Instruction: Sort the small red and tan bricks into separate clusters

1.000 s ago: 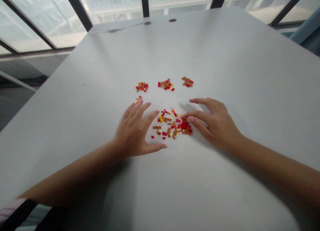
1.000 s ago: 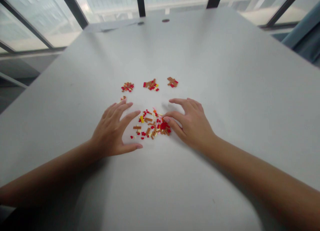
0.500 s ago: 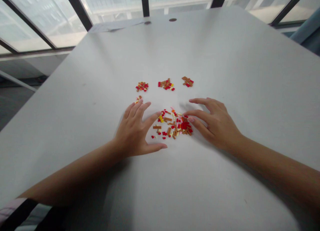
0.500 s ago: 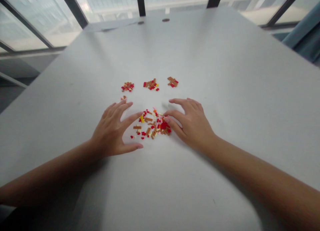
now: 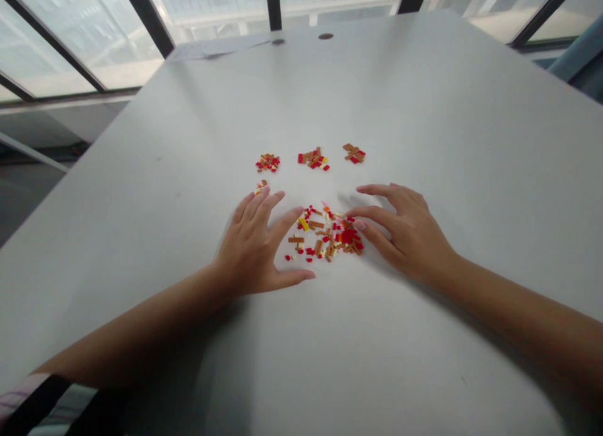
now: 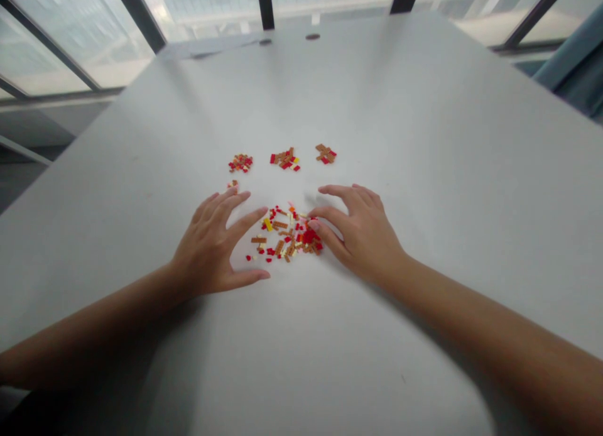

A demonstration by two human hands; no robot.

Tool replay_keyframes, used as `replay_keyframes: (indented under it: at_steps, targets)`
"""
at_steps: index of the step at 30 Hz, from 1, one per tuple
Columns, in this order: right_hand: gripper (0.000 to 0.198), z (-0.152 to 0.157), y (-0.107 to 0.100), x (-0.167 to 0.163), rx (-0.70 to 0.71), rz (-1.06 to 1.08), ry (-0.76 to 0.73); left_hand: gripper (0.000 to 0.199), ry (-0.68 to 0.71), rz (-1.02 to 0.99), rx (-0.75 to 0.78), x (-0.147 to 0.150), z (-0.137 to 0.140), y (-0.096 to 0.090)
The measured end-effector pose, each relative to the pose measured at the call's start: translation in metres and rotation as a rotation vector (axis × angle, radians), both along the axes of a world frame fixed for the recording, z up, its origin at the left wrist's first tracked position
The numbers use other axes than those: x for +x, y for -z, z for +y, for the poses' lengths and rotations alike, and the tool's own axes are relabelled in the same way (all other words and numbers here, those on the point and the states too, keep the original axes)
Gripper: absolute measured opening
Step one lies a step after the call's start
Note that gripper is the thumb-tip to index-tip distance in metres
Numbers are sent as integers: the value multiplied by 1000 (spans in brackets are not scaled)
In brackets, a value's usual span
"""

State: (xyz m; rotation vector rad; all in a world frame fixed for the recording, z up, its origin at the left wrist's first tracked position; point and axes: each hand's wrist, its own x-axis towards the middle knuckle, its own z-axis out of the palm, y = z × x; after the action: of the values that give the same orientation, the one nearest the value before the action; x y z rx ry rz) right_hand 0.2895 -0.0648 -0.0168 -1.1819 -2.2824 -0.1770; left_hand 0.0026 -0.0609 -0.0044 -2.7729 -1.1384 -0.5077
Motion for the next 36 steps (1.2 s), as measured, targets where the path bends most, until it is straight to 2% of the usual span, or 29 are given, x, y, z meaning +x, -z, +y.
replay_keyframes:
  at_steps: [8,17,26,36]
  targets:
    - [28,0,1,-1,11,5,2,86,16,-18,-15,1,0,0]
    - [29,-1,-1,-1,-47,2,25,85,-8,-37,-55,1,-1,0]
    - [28,-1,0,0,-7,7,12,94,-15,-32,-15,1,-1,2]
    - [29,-1,-1,-1,-26,0,20,94,-11,-18,-32,1,-1,1]
